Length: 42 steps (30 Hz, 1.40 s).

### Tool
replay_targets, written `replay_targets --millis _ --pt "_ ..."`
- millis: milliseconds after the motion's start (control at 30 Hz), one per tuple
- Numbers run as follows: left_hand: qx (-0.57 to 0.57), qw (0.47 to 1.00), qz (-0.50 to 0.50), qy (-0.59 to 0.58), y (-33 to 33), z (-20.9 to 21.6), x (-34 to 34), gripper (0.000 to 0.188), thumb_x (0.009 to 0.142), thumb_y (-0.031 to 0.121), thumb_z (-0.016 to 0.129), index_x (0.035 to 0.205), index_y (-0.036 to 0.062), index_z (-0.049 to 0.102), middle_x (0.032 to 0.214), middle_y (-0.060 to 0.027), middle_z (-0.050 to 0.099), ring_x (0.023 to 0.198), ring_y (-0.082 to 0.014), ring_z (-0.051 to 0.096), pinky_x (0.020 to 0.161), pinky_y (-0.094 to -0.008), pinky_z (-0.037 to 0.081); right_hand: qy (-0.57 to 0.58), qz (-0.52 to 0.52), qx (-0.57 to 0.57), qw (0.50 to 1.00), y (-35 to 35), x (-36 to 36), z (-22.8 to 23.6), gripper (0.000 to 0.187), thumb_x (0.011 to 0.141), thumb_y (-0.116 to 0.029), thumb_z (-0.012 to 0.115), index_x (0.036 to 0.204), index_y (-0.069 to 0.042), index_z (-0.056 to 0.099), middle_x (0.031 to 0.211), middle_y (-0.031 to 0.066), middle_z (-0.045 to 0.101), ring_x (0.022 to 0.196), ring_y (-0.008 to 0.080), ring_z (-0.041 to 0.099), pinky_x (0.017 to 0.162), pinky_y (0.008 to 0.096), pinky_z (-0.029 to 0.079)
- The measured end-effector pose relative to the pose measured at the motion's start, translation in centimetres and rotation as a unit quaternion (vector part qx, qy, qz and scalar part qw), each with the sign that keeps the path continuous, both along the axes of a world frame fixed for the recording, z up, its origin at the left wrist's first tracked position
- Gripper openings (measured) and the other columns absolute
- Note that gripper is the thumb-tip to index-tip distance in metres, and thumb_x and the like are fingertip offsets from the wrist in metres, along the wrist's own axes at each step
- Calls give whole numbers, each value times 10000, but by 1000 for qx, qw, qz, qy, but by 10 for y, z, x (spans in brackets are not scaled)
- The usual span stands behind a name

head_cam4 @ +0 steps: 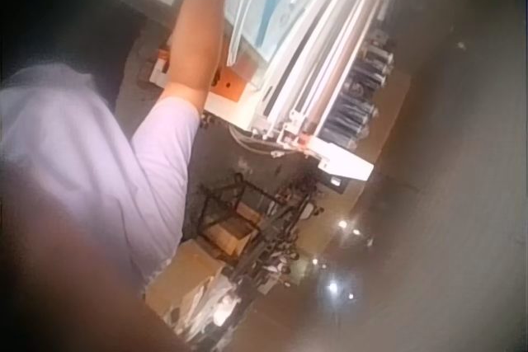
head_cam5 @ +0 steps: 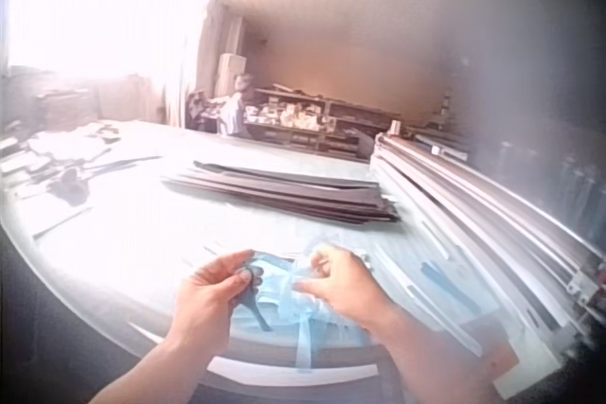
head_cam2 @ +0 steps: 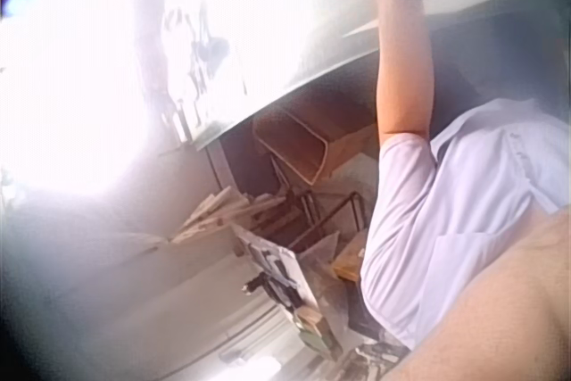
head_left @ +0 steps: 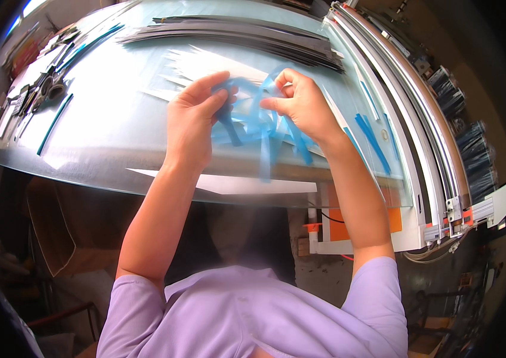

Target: The person peels blue protective backing strips from white adhesive labels on a glass table. They handle the labels one by one, separating the blue strips and placing the peeled items into a pile.

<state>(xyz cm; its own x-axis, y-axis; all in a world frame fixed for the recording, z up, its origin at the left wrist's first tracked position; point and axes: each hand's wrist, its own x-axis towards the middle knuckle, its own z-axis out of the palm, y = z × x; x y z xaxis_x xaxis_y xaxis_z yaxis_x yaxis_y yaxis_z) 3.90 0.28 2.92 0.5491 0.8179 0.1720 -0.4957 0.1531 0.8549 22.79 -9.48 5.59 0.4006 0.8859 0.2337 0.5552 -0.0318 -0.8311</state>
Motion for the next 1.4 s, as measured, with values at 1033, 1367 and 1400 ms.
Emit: replay_targets --millis 1033,1367,1400 --pt "10 999 -30 -20 -13 -6 5 302 891 -1 746 1188 7 692 938 -41 681 860 -118 642 794 -263 514 -7 9 72 997 -25 -50 14 164 808 -67 815 753 21 687 696 38 644 654 105 546 614 292 444" --pt "17 999 20 -38 6 -7 -5 243 902 34 757 1136 16 697 931 -33 677 855 -117 639 803 -265 521 105 -45 125 986 -21 -27 7 208 885 -161 818 822 -7 694 682 -16 622 630 48 494 576 249 410" --pt "14 999 29 -40 10 -8 -7 243 903 35 756 1137 12 695 931 -31 677 857 -115 638 806 -266 522 96 -66 135 984 -21 -18 7 209 893 -164 813 830 -6 691 686 -19 622 622 44 483 569 249 405"
